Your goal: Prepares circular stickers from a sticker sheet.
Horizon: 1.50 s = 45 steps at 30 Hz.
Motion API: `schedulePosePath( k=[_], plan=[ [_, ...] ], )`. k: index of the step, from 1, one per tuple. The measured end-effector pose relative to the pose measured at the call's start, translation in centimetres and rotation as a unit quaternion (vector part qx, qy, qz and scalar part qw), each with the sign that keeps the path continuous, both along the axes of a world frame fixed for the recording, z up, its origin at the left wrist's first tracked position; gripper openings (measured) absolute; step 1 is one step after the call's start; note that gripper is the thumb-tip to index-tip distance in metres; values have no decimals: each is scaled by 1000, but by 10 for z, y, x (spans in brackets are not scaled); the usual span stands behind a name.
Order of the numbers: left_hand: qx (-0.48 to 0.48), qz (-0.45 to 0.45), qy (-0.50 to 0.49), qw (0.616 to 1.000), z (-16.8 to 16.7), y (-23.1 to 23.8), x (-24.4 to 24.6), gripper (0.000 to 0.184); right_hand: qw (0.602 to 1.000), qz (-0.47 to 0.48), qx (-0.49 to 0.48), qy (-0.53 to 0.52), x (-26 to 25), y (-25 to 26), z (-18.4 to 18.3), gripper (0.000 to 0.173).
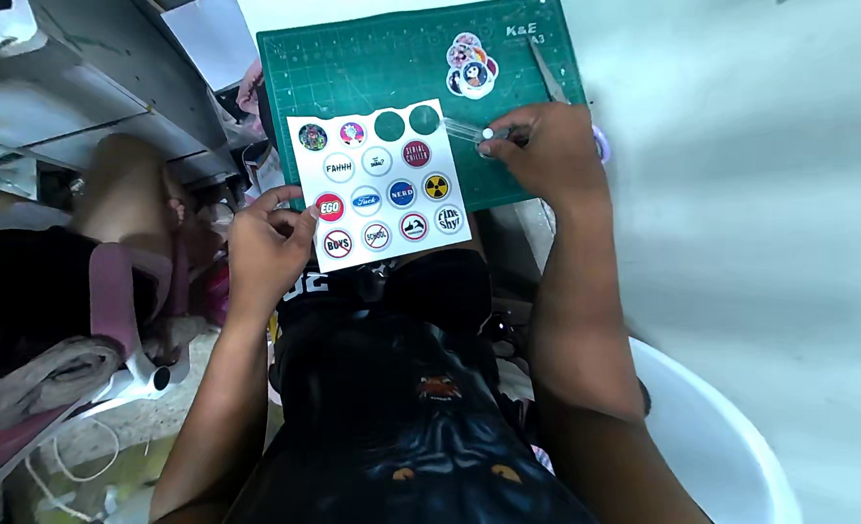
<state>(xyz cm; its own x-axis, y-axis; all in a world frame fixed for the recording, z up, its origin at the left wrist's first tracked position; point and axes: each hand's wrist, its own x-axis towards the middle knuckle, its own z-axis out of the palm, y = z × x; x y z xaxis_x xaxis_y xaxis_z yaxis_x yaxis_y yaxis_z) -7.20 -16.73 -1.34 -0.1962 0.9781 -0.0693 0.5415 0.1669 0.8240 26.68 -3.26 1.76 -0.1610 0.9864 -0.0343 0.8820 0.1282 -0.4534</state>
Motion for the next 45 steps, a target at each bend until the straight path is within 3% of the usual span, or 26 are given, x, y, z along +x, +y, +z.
schedulePosePath(
  k=[7, 12, 19, 27, 32, 39, 45],
  plan=[
    [14, -13, 44, 999, 0, 3, 9, 30, 996, 51, 20, 66, -9, 9, 18, 31],
    [33, -45, 105, 993, 0, 10, 23, 37, 981, 154, 1, 118, -63, 28, 16, 26],
    [62, -55, 194, 977, -3, 11, 33, 47, 977, 205, -1, 50, -114, 48, -12, 25],
    [84, -69, 221, 969, -9, 16, 33, 42, 972, 229, 15, 37, -103, 44, -13, 31],
    [108, -53, 239, 963, -23, 26, 32, 45, 978, 202, 2, 44, -93, 39, -18, 56],
    [138, -43, 269, 952, -39, 27, 31, 45, 979, 193, 17, 71, -90, 38, -30, 42],
    [144, -42, 271, 951, -42, 27, 30, 46, 977, 196, 15, 81, -88, 38, -31, 40]
  ],
)
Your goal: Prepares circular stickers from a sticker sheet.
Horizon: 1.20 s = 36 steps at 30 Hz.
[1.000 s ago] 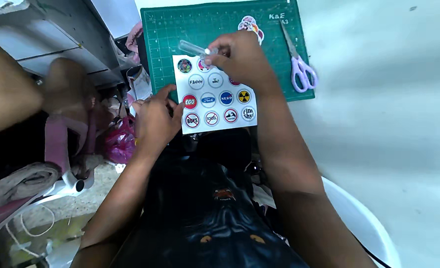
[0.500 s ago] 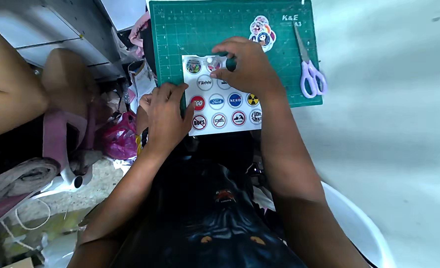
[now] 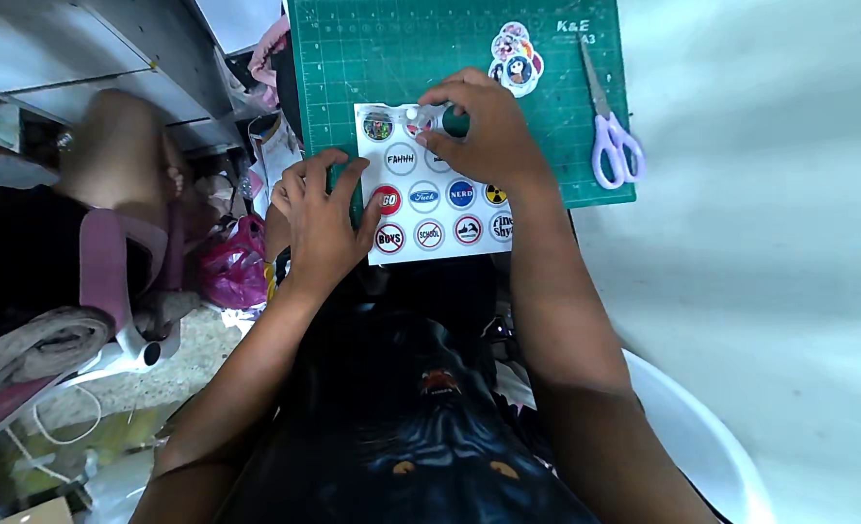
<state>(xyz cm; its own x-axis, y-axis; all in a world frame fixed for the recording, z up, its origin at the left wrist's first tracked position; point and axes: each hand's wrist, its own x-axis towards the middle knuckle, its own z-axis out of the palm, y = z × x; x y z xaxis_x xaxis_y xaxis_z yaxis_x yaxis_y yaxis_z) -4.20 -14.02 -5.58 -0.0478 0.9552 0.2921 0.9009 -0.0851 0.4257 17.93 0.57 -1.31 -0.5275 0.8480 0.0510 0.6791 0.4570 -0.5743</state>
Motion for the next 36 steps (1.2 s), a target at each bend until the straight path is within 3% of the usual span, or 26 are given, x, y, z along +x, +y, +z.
schedulePosePath(
  k=[36],
  plan=[
    [-1, 0, -12, 1000, 0, 1, -1, 46, 1000, -1, 3, 24, 1, -1, -4, 39]
  ],
)
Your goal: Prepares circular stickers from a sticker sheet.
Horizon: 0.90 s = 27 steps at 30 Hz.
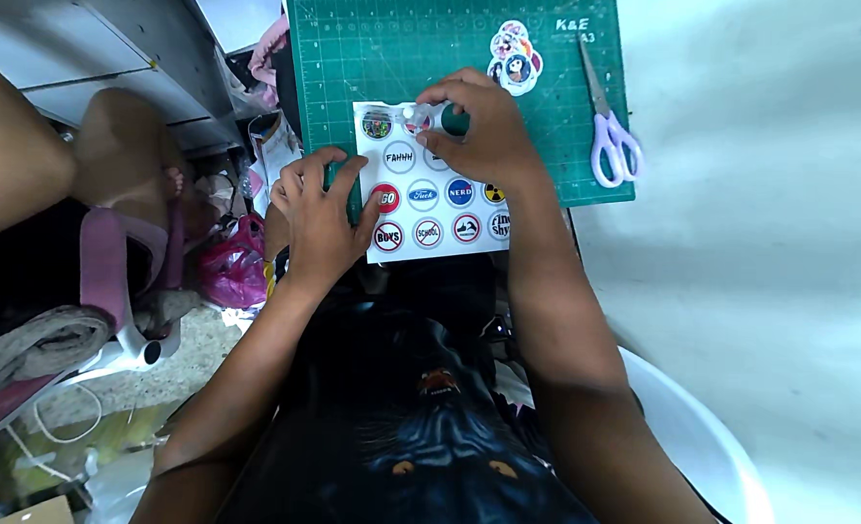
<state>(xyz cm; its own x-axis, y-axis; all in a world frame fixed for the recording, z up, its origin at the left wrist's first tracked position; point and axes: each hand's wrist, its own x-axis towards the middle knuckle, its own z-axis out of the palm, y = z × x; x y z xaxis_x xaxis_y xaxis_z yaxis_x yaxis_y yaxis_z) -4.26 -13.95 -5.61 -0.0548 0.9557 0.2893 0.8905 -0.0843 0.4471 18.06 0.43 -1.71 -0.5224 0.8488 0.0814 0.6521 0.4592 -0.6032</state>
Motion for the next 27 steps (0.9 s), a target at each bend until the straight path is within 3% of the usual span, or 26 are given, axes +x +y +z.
schedulePosePath(
  k=[27],
  plan=[
    [-15, 4, 16, 1000, 6, 0, 2, 43, 1000, 7, -12, -8, 0, 3, 2, 38]
  ],
)
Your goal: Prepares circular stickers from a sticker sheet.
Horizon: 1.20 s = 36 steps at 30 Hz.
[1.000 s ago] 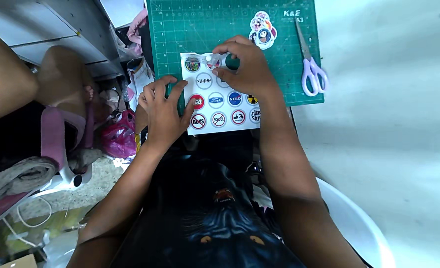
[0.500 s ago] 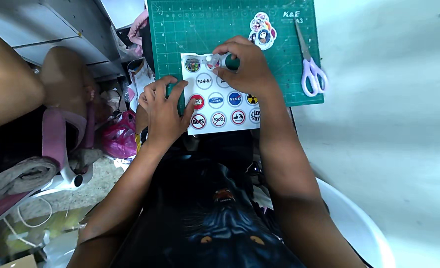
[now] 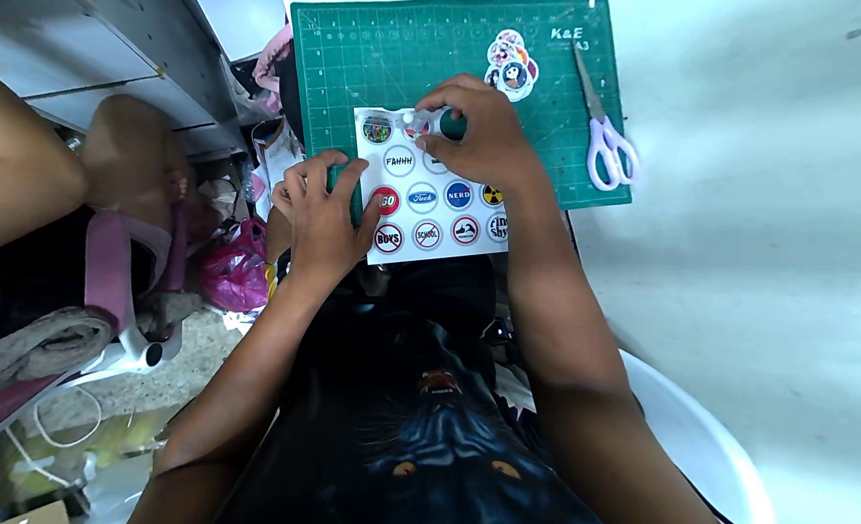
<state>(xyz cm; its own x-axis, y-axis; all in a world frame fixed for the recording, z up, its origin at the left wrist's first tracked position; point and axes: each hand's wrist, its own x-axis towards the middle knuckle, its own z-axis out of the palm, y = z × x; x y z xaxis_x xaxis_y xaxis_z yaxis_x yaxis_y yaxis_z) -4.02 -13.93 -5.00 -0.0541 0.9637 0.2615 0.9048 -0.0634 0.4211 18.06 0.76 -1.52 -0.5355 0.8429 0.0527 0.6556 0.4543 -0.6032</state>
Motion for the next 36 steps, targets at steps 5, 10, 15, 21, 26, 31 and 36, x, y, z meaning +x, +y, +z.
schedulePosePath(
  k=[5, 10, 15, 21, 26, 31, 36],
  plan=[
    [-14, -58, 29, 998, 22, 7, 10, 42, 1000, 1, -8, 2, -3, 1, 2, 36],
    [-52, -107, 68, 991, 40, 25, 37, 60, 1000, 16, 7, -4, -1, 0, 5, 34],
    [-68, -91, 70, 991, 39, 35, 52, 68, 999, 45, 21, -12, -3, -1, 9, 32],
    [-94, -66, 55, 992, 42, 40, 71, 74, 998, 53, 8, -19, 4, -1, 12, 38],
    [-106, -60, 55, 991, 41, 45, 85, 73, 998, 54, -12, -34, 5, 9, 21, 36],
    [-76, -56, 83, 992, 30, 41, 95, 72, 998, 50, 8, -26, -9, 17, 41, 24],
    [-9, -28, 108, 994, 16, 39, 102, 76, 989, 102, -15, -103, -35, 26, 55, 28]
  ],
)
